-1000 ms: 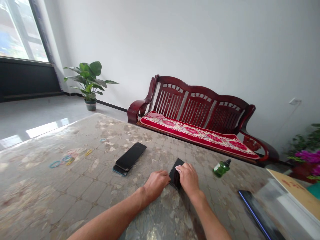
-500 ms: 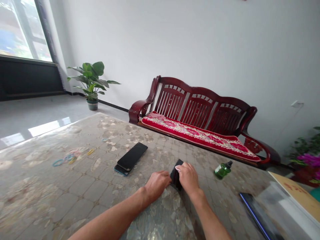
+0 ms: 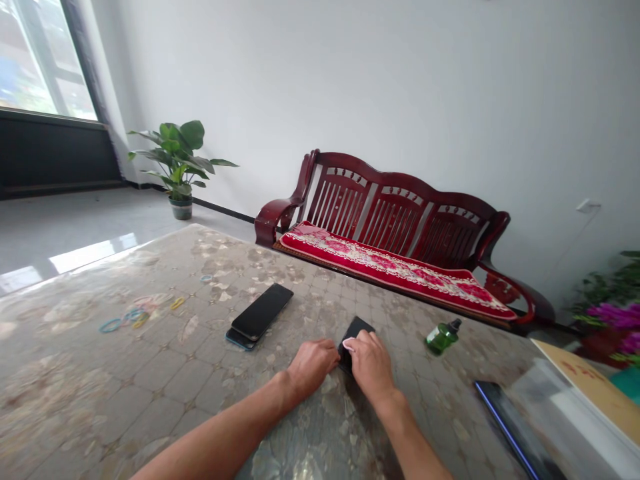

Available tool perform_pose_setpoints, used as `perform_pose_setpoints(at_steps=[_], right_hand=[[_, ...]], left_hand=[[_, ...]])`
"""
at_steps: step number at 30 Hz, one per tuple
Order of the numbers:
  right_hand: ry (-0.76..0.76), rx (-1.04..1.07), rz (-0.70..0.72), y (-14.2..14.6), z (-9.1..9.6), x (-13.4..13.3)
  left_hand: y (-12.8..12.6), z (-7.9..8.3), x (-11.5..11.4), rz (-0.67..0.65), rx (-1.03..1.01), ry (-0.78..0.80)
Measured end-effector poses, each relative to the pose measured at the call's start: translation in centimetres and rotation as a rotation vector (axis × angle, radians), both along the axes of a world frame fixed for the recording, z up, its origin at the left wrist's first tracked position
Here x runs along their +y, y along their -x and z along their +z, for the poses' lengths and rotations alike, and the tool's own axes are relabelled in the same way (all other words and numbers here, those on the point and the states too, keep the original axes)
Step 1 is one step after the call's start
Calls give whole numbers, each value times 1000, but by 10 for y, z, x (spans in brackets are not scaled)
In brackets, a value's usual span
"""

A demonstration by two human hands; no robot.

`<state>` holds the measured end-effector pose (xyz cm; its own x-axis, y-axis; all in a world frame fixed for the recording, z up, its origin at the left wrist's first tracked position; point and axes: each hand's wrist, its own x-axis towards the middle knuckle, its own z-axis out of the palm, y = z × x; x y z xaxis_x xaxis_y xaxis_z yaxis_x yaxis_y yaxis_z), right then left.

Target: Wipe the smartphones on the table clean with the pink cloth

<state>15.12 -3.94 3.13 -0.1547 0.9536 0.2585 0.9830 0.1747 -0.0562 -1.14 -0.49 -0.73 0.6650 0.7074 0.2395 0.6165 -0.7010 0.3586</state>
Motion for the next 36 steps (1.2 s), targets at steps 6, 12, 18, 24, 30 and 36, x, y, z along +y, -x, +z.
perform_pose_setpoints(at_steps=[6, 12, 18, 24, 30, 36], right_hand=[[-34, 19, 83, -2, -3, -20], [-55, 26, -11, -30, -6, -40], [-28, 47, 63, -13, -4, -49], [-28, 25, -14, -21, -3, -30], [-16, 9, -80, -25, -3, -12], [-13, 57, 73, -12, -8, -39]], left_hand=[[1, 1, 0, 7, -5, 1], [0, -2, 1, -10, -17, -3], [-1, -1, 0, 2, -13, -12], [-1, -1, -1, -11, -8, -14], [-1, 0, -1, -6, -20, -18], [-1, -1, 0, 5, -41, -6]])
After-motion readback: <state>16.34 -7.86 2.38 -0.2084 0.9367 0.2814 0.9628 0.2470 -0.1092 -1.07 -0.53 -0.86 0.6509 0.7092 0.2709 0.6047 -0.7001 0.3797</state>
